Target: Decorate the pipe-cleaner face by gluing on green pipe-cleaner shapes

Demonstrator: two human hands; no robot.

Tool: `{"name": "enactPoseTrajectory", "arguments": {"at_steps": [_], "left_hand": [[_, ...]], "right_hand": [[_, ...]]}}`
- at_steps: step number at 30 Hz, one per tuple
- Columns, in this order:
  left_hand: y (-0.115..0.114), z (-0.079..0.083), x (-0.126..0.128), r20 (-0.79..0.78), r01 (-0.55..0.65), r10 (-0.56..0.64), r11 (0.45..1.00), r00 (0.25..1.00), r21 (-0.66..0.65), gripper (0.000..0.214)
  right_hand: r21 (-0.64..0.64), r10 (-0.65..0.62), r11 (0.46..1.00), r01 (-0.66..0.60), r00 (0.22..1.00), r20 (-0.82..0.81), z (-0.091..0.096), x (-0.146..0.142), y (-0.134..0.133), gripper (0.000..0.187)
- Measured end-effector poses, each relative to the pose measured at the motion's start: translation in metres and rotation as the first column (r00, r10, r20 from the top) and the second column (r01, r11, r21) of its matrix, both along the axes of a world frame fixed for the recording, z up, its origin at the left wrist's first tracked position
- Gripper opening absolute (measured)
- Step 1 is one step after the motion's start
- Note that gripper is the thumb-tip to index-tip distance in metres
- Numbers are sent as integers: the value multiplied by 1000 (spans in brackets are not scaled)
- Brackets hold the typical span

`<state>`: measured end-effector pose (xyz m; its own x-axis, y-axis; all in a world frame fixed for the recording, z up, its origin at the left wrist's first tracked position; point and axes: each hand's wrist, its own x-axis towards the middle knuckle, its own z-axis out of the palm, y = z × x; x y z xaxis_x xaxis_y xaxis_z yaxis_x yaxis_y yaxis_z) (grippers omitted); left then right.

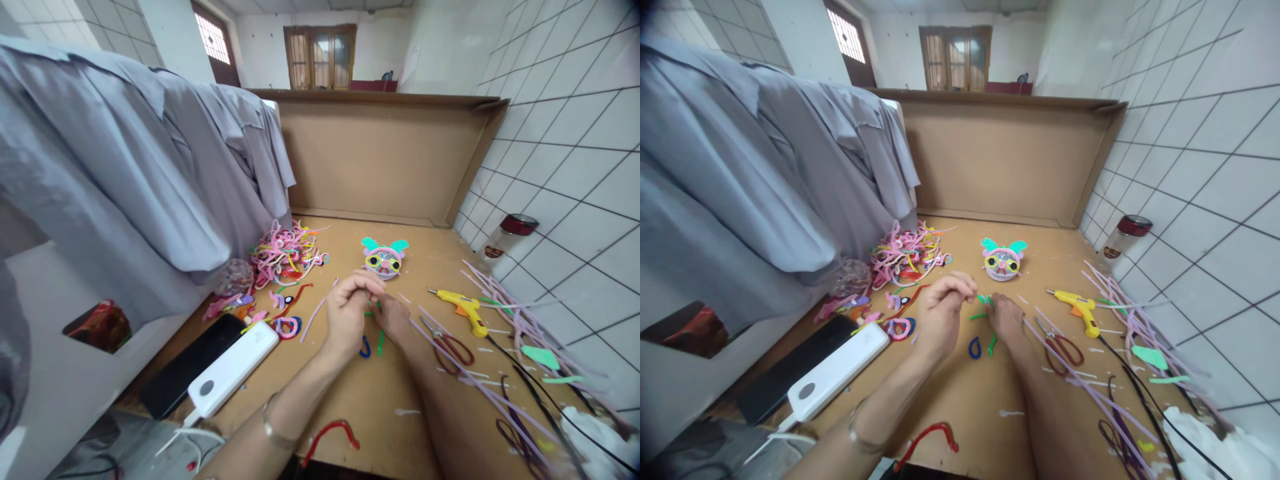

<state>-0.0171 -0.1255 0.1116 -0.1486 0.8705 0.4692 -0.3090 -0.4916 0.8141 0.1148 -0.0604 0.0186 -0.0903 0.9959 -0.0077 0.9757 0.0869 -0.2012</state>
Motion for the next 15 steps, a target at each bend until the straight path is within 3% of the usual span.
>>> {"name": "enactPoseTrajectory", "arguments": {"at_steps": [2,4,7,9,12,15], "left_hand": [[31,-23,12,-40,-83,79,992,996,-99,15],[51,-50,19,-210,-132,95,977,973,-168,19],[62,-81,23,-545,-157,52,976,837,-149,24],[63,-91,23,-731,-151,31,984,682,-99,33],[63,-97,19,-882,-141,-1,987,471,-76,48],[67,-102,12,-927,-137,-64,983,369,-123,54]], "right_hand": [[4,-26,1000,26,1000,8,0,-1,1,29],[13,-26,1000,26,1000,0,1,-1,1,28],[12,-19,1000,19,1000,-18,1,0,2,30],[-4,-31,1000,31,999,-22,2,-1,3,32],[3,-55,998,55,998,-32,3,-2,2,33],[39,-78,996,79,996,-42,2,-1,2,29]]}}
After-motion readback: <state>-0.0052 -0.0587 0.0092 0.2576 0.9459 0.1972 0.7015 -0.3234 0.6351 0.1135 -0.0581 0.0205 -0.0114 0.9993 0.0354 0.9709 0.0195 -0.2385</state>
